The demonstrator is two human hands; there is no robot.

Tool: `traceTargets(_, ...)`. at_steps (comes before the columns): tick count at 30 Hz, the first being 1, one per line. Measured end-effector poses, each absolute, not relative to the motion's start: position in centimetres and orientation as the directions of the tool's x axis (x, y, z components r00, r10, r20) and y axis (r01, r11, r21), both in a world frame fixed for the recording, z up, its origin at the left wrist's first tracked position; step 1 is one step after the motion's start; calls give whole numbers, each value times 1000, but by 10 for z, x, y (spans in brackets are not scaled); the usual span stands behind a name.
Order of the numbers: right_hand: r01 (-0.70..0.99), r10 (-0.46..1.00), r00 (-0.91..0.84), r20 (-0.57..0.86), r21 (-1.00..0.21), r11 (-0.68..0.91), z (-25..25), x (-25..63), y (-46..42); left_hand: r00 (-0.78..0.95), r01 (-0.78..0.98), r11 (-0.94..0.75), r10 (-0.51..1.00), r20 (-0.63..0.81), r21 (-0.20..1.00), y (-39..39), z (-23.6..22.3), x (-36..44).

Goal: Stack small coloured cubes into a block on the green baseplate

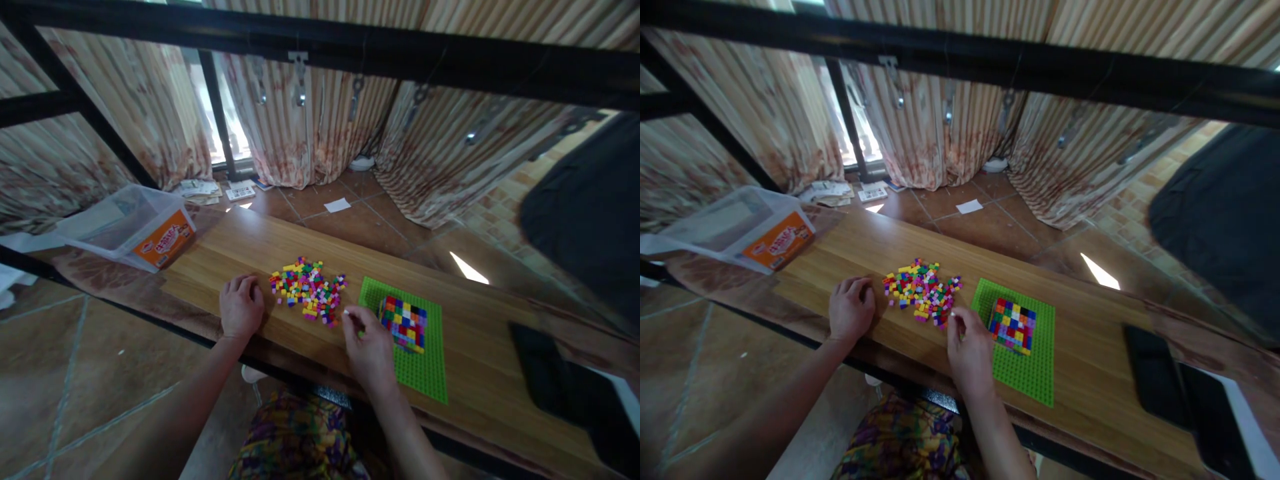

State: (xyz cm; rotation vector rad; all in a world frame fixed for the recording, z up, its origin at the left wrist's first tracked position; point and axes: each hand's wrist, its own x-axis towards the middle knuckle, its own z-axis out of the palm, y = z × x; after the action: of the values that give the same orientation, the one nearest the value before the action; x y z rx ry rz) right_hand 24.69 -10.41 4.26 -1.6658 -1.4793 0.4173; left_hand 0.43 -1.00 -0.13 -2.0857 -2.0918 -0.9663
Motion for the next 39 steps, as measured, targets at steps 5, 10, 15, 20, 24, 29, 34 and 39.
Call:
traceTargets(5, 568, 889, 359, 284, -823, 34, 48, 272, -131, -98, 916, -96, 888, 449, 389, -9, -2, 4)
traceTargets(10, 623, 821, 497, 282, -774, -111, 47, 318, -149, -81, 929, -100, 883, 461, 356, -8, -2, 4)
traceTargets(15, 658, 754, 602, 263, -699, -282, 46, 351, -146, -78, 935, -103, 873, 481, 340, -7, -2, 3)
traceTargets(20, 716, 759, 579, 297, -630, -301, 43, 356, -133, -71, 938, -109, 869, 490, 329, -6, -5, 1)
traceTargets(24, 772, 770, 540, 340, -566, -290, 43, 356, -130, -69, 938, -115, 864, 499, 328, -5, -6, 0)
traceTargets(29, 829, 784, 480, 393, -496, -258, 43, 357, -131, -69, 936, -114, 868, 492, 333, -7, -4, 2)
traceTargets(34, 845, 783, 474, 402, -457, -277, 40, 357, -130, -73, 930, -112, 877, 474, 351, -7, -2, 2)
traceTargets(39, 813, 772, 514, 374, -498, -300, 37, 357, -129, -71, 931, -111, 880, 470, 348, -7, -1, 3)
